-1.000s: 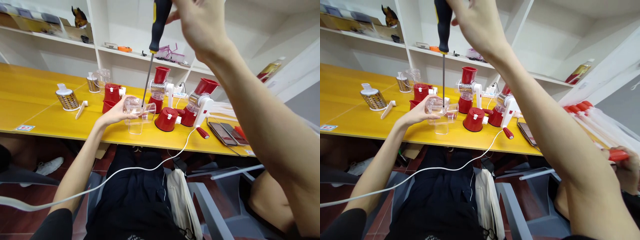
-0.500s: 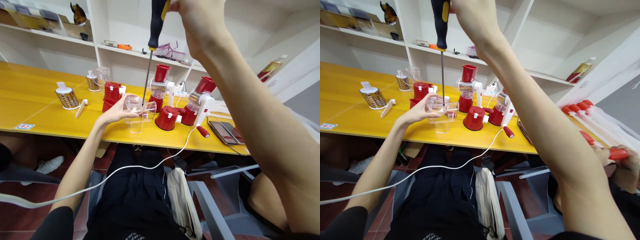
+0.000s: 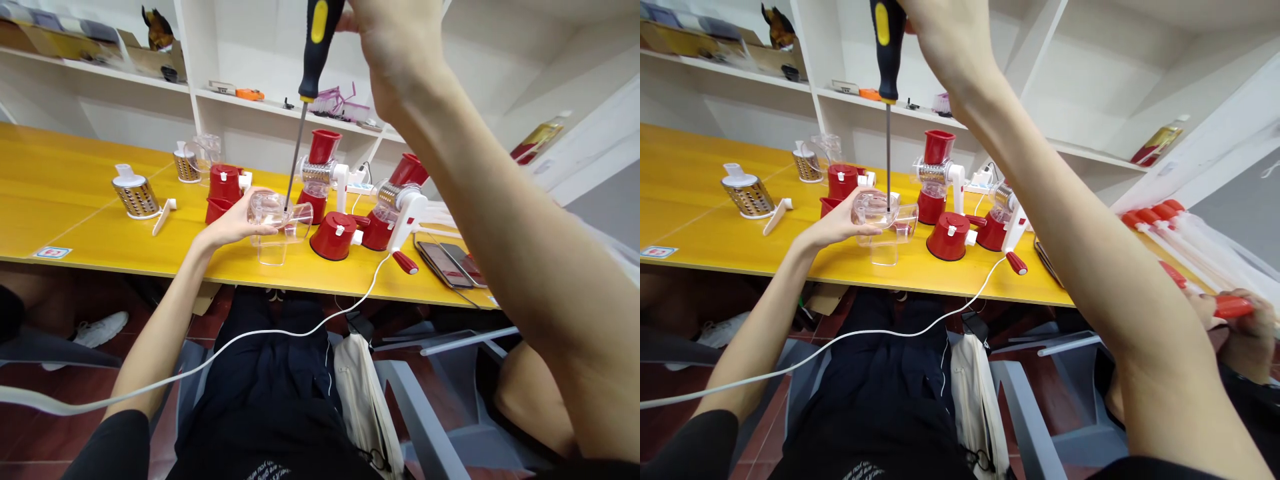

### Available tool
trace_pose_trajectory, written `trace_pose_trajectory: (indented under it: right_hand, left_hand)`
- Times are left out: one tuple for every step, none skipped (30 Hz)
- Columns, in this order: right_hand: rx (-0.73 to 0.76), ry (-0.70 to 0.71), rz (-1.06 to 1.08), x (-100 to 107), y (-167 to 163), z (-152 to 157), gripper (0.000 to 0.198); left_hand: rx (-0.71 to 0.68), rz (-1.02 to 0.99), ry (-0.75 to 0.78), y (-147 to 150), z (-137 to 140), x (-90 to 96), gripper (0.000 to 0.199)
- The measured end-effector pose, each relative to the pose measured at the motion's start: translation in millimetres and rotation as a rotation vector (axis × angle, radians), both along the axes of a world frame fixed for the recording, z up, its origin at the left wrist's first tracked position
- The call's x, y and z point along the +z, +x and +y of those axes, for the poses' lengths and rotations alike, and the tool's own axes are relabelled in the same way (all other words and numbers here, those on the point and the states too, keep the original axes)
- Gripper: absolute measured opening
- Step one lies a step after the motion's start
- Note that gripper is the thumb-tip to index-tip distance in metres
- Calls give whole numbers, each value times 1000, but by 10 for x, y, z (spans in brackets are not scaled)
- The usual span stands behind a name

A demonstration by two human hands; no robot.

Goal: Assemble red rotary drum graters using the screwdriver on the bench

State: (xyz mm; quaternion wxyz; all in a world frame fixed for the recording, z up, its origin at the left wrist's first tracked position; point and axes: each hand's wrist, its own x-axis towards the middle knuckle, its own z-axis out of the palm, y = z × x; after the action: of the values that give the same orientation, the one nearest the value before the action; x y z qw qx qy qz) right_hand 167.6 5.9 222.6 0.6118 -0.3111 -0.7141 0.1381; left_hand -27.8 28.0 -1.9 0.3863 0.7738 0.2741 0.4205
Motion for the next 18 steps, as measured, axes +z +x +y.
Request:
trace_pose_trajectory:
  right_hand:
    - [7,-3,10,-13,2,-32,9]
    - [40,-11,15,-24,13,-67,7]
    - [91,-23,8,-32,30,-100,6]
    - [142,-36,0,-37,52,-128,5]
    - [186,-45,-17,-37,72,-150,6]
    - [213,-52,-44,-35,87,-163,8]
    - [215,-50,-75,-31,93,-168,9]
    - [192,-41,-96,-28,88,-167,10]
    - [146,-23,-94,-25,74,-161,9]
    - [89,-10,-84,-24,52,-150,9]
    - [33,6,-58,-25,26,-137,11]
    - [-5,27,-21,-28,1,-120,15]
    - [-34,51,25,-33,-19,-102,20]
    - [-58,77,68,-38,-32,-83,25]
    - [-88,107,105,-43,-35,-66,31]
    - [-122,141,123,-47,-29,-53,35]
    - [-147,172,114,-49,-16,-46,37]
    - [-151,187,72,-47,1,-49,34]
  left_hand:
    - [1,0,-1,-2,3,-4,77]
    - [0,-3,-2,-4,8,-11,78]
    - [-5,-8,-5,-7,12,-18,79]
    - [-14,-15,-8,-9,16,-25,80]
    - [-23,-22,-10,-11,20,-32,80]
    - [-30,-26,-11,-13,22,-36,81]
    - [-35,-28,-11,-14,23,-38,81]
    - [-34,-29,-10,-14,21,-38,80]
    - [-29,-24,-7,-14,18,-36,80]
    - [-20,-18,-4,-13,13,-32,79]
    - [-13,-13,-3,-11,8,-28,79]
    - [-8,-10,-4,-9,2,-25,79]
    - [-5,-11,-5,-8,-2,-23,80]
    - [-6,-14,-8,-7,-6,-23,80]
    - [-8,-18,-12,-6,-8,-24,81]
    - [-10,-22,-16,-5,-9,-28,82]
    - [-11,-26,-18,-5,-8,-32,82]
    - [-11,-28,-21,-5,-6,-37,82]
